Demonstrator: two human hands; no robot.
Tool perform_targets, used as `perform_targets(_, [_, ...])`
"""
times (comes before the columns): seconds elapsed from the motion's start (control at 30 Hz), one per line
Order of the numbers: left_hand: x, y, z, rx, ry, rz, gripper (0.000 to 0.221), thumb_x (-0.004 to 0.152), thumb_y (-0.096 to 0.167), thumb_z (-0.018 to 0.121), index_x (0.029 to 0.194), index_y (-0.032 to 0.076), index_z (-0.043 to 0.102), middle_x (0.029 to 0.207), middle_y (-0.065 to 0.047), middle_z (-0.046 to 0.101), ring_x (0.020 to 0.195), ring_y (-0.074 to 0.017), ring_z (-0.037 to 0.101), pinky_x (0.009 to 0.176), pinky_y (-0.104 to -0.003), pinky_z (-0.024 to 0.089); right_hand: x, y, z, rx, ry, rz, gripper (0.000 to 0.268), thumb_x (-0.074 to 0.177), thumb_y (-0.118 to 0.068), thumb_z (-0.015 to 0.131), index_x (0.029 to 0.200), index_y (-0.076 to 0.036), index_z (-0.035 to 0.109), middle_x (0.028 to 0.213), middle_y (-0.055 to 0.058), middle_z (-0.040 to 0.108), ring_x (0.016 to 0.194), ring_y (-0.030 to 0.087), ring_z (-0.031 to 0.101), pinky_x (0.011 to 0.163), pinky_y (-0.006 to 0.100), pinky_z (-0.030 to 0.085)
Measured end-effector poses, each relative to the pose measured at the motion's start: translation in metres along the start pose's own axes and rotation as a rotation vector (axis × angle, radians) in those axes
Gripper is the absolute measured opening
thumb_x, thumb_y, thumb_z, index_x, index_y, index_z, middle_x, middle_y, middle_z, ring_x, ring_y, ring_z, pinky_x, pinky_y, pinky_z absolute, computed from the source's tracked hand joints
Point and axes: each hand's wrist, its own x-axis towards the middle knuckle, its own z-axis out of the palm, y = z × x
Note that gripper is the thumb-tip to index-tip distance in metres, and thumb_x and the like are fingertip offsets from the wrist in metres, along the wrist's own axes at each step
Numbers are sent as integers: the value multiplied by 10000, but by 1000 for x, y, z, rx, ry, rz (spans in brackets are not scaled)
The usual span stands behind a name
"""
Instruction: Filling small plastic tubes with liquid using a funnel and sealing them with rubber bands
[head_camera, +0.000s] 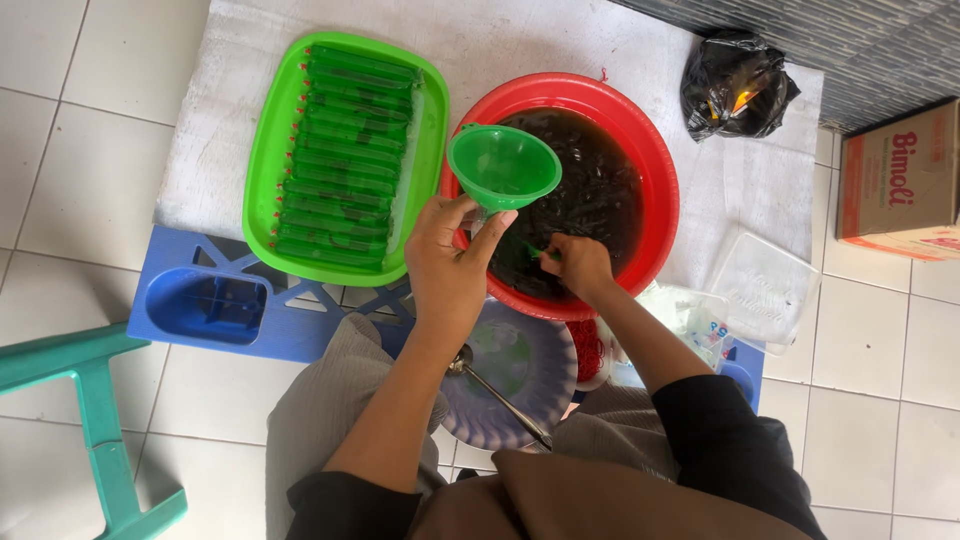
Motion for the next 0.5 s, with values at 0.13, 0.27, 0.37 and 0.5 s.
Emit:
perform_targets(0.13, [0, 2, -3, 14, 5, -2, 234, 923, 285, 818, 1112, 155, 773, 915, -60, 620, 901, -254, 695, 885, -456, 539, -2, 0, 6, 275, 27, 112, 380, 956, -495, 731, 910, -119, 704, 774, 131, 730, 818, 376, 725, 723, 463, 548])
perform_targets(0.27, [3, 1, -8, 61, 35, 49, 227, 926, 264, 814, 1124, 159, 775, 884, -58, 602, 863, -258, 689, 873, -459, 520, 7, 12, 24, 654, -17, 317, 287, 939, -380, 790, 858, -116, 712, 703, 84, 650, 654, 242, 609, 587, 408, 498])
perform_targets(0.37, [3, -3, -10, 96, 58, 70, 227, 920, 257, 821, 1114, 148, 777, 883, -71, 614, 866, -281, 702, 863, -458, 520, 9, 22, 43, 848, 29, 359, 295, 940, -343, 806, 791, -115, 694, 655, 61, 600, 618, 170, 537, 546, 360, 450])
perform_targets(0.5, [6, -9, -12, 154, 65, 94, 204, 934, 272, 815, 1093, 152, 777, 896, -54, 632, 867, -270, 719, 872, -420, 515, 8, 19, 37, 1083, 125, 318, 331, 944, -258, 820, 727, -77, 648, 592, 21, 510, 600, 100, 457, 552, 270, 384])
